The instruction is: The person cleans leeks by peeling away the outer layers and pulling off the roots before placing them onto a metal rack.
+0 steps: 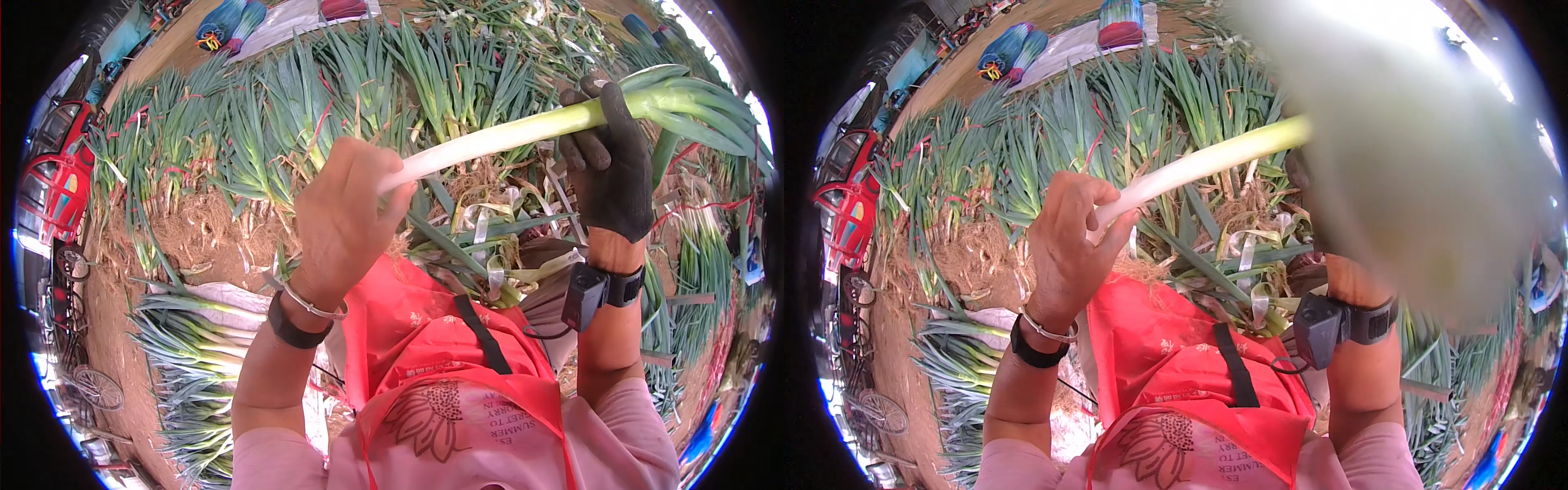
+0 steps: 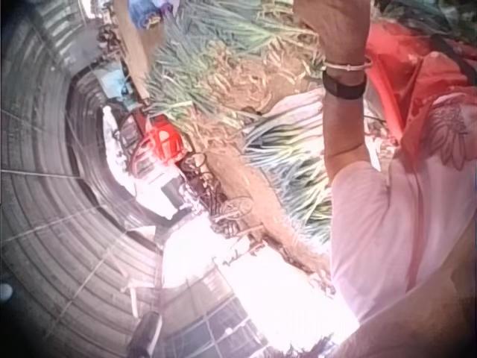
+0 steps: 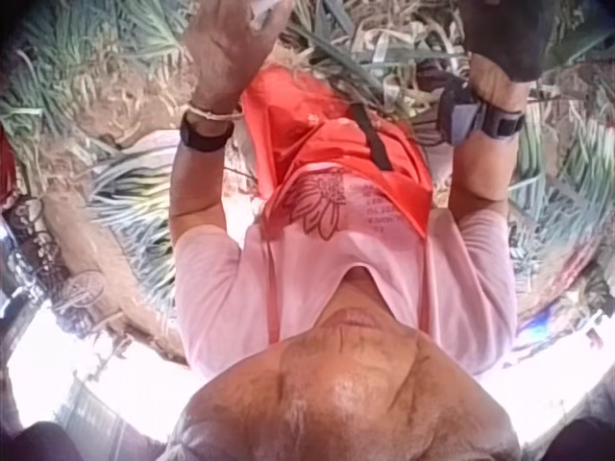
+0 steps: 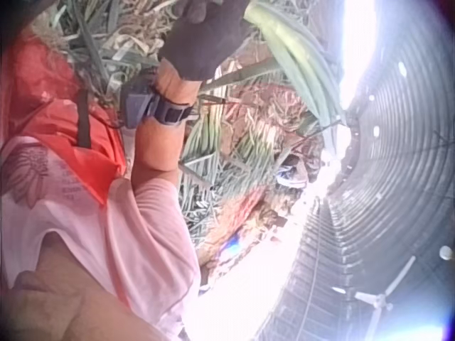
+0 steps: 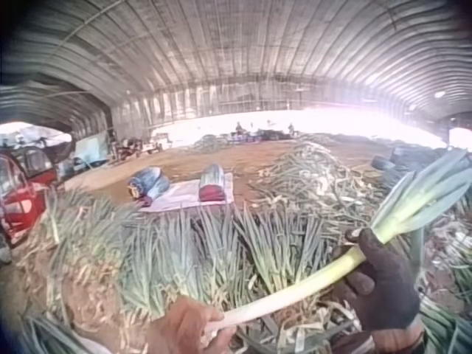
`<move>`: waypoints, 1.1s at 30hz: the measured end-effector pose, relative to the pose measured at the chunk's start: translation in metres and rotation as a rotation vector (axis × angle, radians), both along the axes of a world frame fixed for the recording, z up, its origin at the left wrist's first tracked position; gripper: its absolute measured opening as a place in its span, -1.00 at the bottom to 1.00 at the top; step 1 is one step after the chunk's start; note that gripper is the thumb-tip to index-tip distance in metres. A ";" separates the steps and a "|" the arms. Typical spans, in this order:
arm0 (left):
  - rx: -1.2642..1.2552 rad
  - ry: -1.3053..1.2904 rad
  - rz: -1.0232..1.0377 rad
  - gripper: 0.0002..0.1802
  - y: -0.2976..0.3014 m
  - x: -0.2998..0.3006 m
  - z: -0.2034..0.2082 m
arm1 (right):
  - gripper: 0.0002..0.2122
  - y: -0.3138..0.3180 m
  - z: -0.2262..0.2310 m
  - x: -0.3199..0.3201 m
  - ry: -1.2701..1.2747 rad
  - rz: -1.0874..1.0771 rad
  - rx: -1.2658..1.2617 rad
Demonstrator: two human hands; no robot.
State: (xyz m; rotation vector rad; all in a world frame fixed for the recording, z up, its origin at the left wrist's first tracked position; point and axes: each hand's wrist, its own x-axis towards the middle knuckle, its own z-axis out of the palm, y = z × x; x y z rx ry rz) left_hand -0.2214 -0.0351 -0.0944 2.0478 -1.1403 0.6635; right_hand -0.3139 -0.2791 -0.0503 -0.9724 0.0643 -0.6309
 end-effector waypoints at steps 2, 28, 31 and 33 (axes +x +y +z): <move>0.000 0.004 -0.016 -0.62 -0.001 0.003 -0.002 | -0.73 0.000 -0.003 -0.001 0.017 -0.044 0.020; 0.145 0.207 0.052 -0.80 0.034 -0.005 -0.032 | -0.79 0.038 -0.041 -0.001 0.180 0.009 0.026; 0.130 0.221 0.040 -0.79 0.032 -0.006 -0.034 | -0.80 0.039 -0.040 -0.002 0.169 0.014 -0.055; 0.043 0.243 0.010 -0.79 0.033 -0.007 -0.033 | -0.80 0.041 -0.038 -0.001 0.150 0.030 -0.084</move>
